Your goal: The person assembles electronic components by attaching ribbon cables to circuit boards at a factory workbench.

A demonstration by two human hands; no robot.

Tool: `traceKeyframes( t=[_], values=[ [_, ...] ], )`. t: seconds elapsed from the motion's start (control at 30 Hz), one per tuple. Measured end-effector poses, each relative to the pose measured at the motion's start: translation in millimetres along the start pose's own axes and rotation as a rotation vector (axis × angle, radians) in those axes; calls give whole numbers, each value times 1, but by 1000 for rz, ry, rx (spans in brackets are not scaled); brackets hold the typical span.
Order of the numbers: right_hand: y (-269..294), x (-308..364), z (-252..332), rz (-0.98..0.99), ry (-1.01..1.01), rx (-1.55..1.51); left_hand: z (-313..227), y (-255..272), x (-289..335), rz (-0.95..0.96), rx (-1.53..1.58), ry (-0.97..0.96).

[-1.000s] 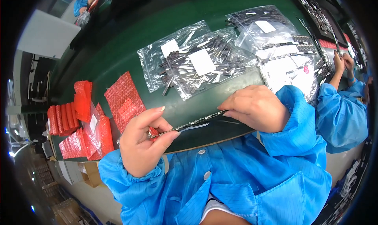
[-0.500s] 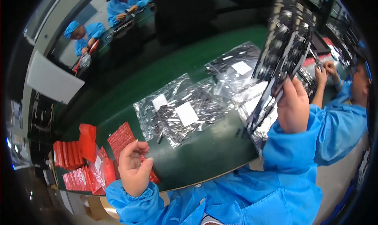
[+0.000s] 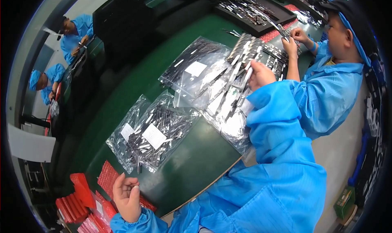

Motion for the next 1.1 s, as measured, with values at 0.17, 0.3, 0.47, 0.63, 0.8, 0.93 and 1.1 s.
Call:
traceKeyframes(
  t=[0.17, 0.3, 0.47, 0.63, 0.8, 0.93, 1.1],
  values=[
    [13, -6, -3, -146, -283, 290, 2, 10, 9, -39, 15, 33],
    [17, 10, -7, 13, -246, 381, -1, 15, 18, -62, 10, 83],
    [10, 38, 22, 63, -126, 401, 9, 15, 16, 15, -92, 160],
    [-62, 85, 37, 294, 20, 485, 8, 32, 40, -12, -204, 196],
    [-175, 168, -28, 845, 111, 943, 32, 39, 58, -98, -171, 322],
    [-210, 221, -102, 1201, 503, 1300, 27, 29, 59, 127, -768, 14],
    [-215, 259, -118, 1393, 638, 1396, 28, 80, 99, 28, -554, 178]
  ],
)
Point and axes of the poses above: each hand's wrist, its own x-axis away from the middle knuckle, its own y-axis out of the back of the hand, z = x × y, the point moved 5 cm from there along -x, towards the middle knuckle, and after that the axes turned 14 degrees about x, right-handed, at the moved point
